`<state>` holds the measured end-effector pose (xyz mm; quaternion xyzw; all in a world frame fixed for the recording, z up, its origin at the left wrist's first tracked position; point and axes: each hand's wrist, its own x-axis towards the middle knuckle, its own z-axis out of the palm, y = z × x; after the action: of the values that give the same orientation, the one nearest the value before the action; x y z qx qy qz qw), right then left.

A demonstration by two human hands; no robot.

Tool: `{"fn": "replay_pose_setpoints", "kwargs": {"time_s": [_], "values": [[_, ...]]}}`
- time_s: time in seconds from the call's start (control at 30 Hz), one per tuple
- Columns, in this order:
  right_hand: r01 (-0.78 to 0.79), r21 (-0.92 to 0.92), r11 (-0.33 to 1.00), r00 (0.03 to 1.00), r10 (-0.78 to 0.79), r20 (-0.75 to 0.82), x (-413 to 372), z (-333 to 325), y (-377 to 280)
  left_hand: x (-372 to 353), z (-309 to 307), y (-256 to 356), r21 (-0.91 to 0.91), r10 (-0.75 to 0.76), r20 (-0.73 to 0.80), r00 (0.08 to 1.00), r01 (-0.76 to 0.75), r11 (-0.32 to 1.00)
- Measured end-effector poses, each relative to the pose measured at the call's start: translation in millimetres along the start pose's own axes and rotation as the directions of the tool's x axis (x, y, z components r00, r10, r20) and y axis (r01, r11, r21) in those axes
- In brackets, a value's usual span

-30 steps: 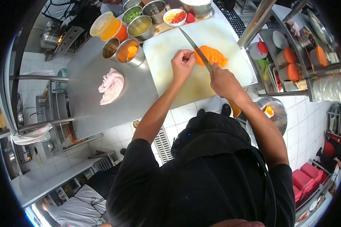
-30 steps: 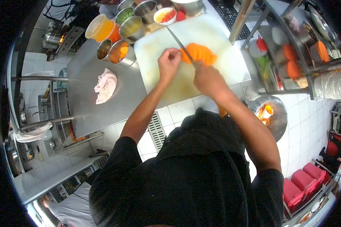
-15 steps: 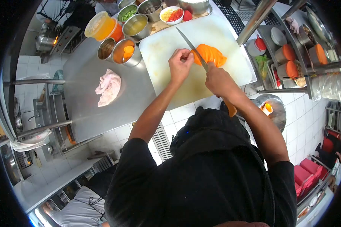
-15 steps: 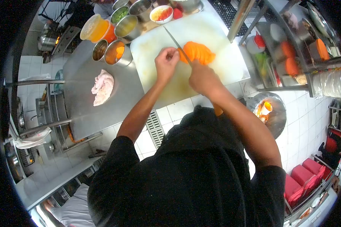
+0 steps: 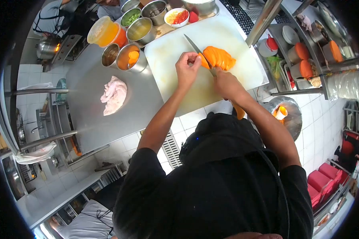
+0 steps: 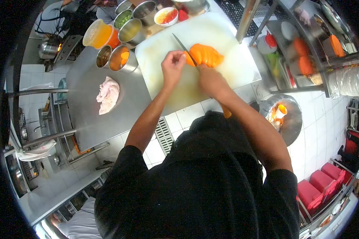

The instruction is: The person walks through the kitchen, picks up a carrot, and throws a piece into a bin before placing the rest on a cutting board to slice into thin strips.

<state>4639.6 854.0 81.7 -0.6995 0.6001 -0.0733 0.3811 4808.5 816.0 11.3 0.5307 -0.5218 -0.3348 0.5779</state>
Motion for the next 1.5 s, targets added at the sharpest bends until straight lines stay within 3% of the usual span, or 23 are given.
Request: {"fn": "replay_pose_setpoints", "kwargs": {"time_s": [0.13,0.33,0.53,1.03,1.13,1.43,1.5], "values": [[0.100,-0.144,0.984,0.979,-0.123,-0.162,-5.4,-4.1,4.4,-2.2,-0.8,-3.1,-0.026,-0.006,0.001,1.000,0.006,1.000],[0.093,-0.082,0.992,0.988,-0.102,-0.114,-17.5,-21.9,-11.2,-1.9,1.3,1.7,0.015,0.001,-0.017,1.000,-0.001,1.000],[-0.010,-0.065,0.998,1.000,0.010,0.001,-21.4,-30.5,-24.9,-1.4,0.1,2.0,0.035,0.027,-0.009,1.000,-0.027,0.999],[-0.042,-0.084,0.996,0.999,0.042,-0.002,-16.2,-23.9,-28.6,-1.7,0.2,2.5,0.065,0.022,-0.001,1.000,-0.022,0.998],[-0.082,-0.021,0.996,0.996,0.083,0.027,-9.4,-17.6,-26.5,-3.8,-1.8,1.9,0.051,0.027,0.004,1.000,-0.027,0.998],[-0.088,-0.122,0.989,0.996,0.090,0.008,3.1,0.8,-18.5,-5.4,-2.0,1.0,0.029,0.026,0.002,1.000,-0.026,0.999],[-0.106,-0.049,0.993,0.993,0.108,0.038,10.3,-0.7,-18.5,1.0,-0.9,-3.0,0.036,0.061,0.001,0.998,-0.061,0.997]]}}
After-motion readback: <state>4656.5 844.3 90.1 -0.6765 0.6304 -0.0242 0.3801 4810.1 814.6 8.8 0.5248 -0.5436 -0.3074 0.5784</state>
